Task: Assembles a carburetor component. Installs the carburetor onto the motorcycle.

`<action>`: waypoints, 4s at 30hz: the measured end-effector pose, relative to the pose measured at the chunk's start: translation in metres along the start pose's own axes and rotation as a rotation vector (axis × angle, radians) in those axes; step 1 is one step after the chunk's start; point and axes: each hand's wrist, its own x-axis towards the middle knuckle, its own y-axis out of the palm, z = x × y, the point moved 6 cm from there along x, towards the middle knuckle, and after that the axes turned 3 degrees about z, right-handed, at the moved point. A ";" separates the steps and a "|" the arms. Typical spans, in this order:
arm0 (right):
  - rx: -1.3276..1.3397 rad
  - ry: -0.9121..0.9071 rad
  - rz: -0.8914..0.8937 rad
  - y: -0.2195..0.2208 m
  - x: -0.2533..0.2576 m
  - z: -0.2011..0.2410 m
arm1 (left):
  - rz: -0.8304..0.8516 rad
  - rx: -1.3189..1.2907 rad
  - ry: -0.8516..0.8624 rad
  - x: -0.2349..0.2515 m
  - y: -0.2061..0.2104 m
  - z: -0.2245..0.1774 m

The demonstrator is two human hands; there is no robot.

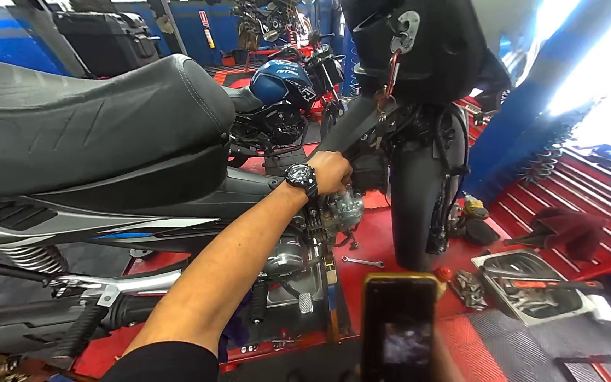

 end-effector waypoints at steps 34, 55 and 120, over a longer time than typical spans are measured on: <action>-0.063 0.225 -0.078 -0.054 0.117 -0.072 | -0.008 -0.017 -0.009 0.002 0.004 0.003; -0.048 0.243 -0.059 -0.066 0.113 -0.082 | -0.006 -0.054 -0.050 0.002 0.002 0.003; 0.229 0.007 0.000 -0.063 0.065 -0.024 | 0.022 -0.021 -0.172 -0.012 0.026 -0.017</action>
